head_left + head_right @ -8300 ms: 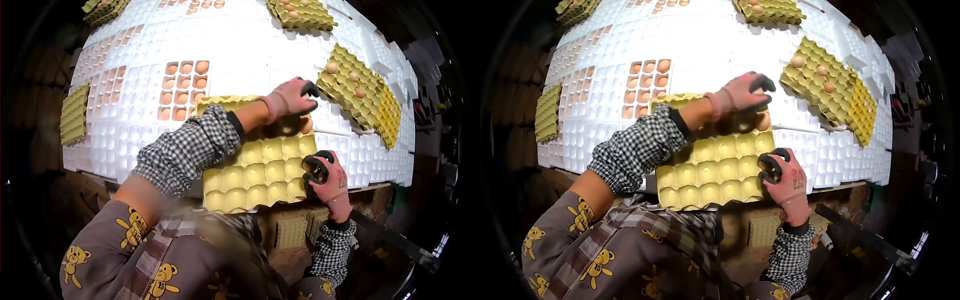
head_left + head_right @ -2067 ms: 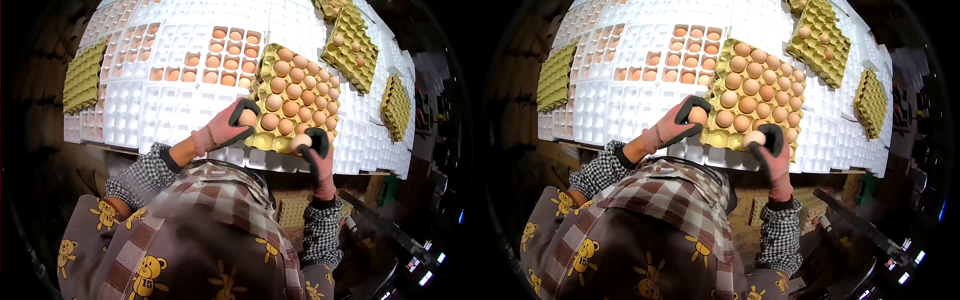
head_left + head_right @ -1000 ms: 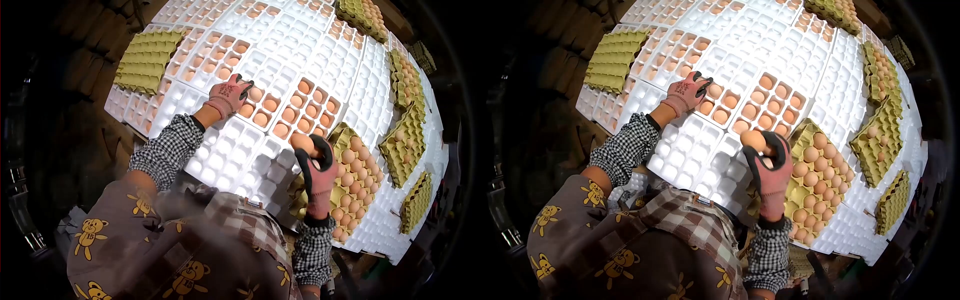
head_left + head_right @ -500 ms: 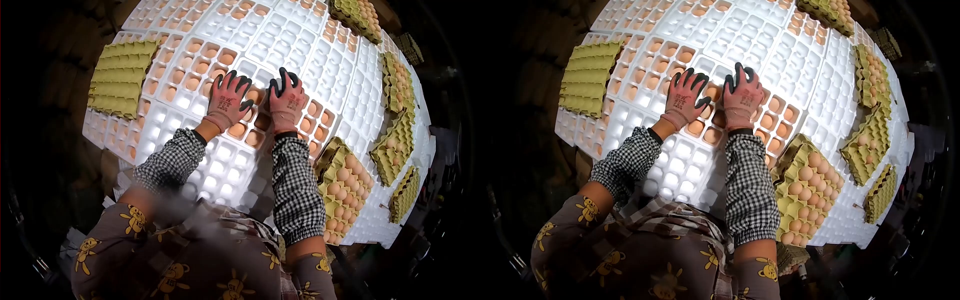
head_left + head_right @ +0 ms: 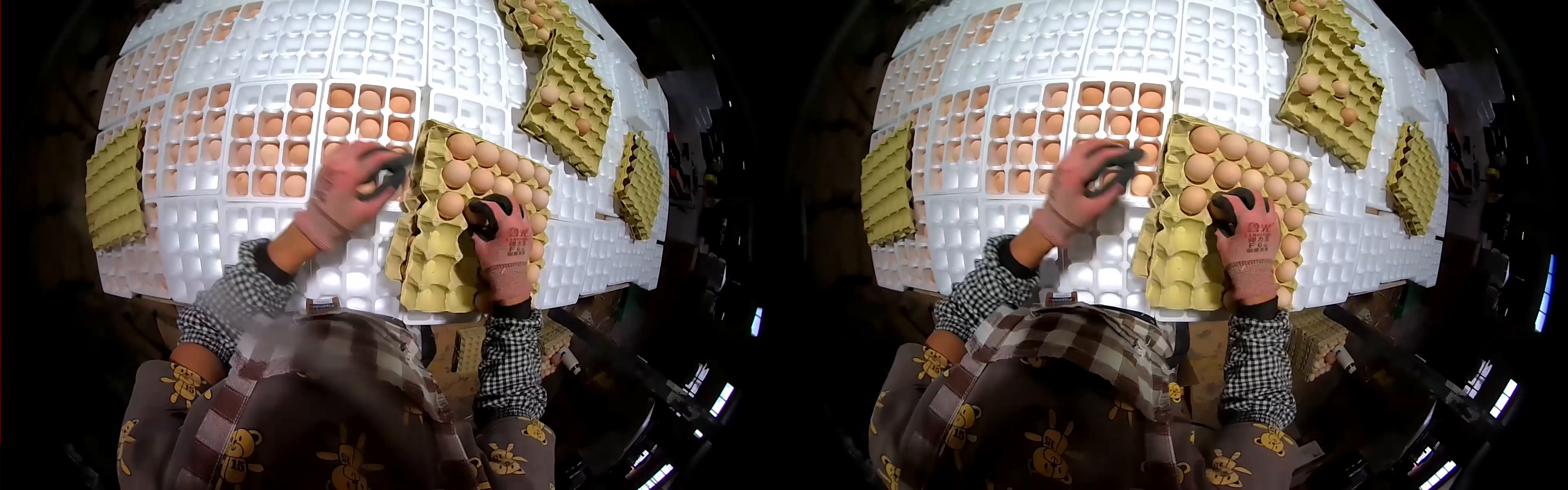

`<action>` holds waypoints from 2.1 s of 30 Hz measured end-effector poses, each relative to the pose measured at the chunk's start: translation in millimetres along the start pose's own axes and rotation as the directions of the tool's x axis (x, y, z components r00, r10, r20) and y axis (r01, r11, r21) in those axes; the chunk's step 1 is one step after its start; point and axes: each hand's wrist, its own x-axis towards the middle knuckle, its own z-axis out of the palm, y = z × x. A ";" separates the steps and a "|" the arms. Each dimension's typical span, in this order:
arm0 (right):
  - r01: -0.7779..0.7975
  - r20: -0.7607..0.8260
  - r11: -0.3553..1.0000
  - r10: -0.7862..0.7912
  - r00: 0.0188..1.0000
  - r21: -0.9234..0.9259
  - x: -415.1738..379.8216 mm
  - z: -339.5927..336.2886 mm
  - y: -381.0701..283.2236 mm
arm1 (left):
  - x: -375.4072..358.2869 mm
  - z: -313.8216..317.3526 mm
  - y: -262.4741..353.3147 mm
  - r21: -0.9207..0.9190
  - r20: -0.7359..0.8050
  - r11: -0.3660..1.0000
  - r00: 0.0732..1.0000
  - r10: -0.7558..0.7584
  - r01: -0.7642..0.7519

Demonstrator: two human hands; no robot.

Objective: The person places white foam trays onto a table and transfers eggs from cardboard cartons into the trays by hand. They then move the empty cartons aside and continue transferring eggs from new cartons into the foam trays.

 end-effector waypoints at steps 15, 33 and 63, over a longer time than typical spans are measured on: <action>-0.187 0.132 0.895 0.146 0.981 0.404 53.4 1.2 31.5 | 73.3 64.4 47.6 0.409 0.412 0.912 0.896 -0.164 -0.021; -0.045 0.284 0.996 0.021 0.959 0.076 151.0 -35.4 13.2 | 147.8 -0.7 -85.3 0.381 -0.173 0.860 0.940 -0.293 0.338; -0.171 -0.465 0.959 0.261 0.846 0.228 108.3 -48.5 87.1 | 103.2 -16.8 -156.8 0.222 -0.266 0.965 0.961 -0.074 0.136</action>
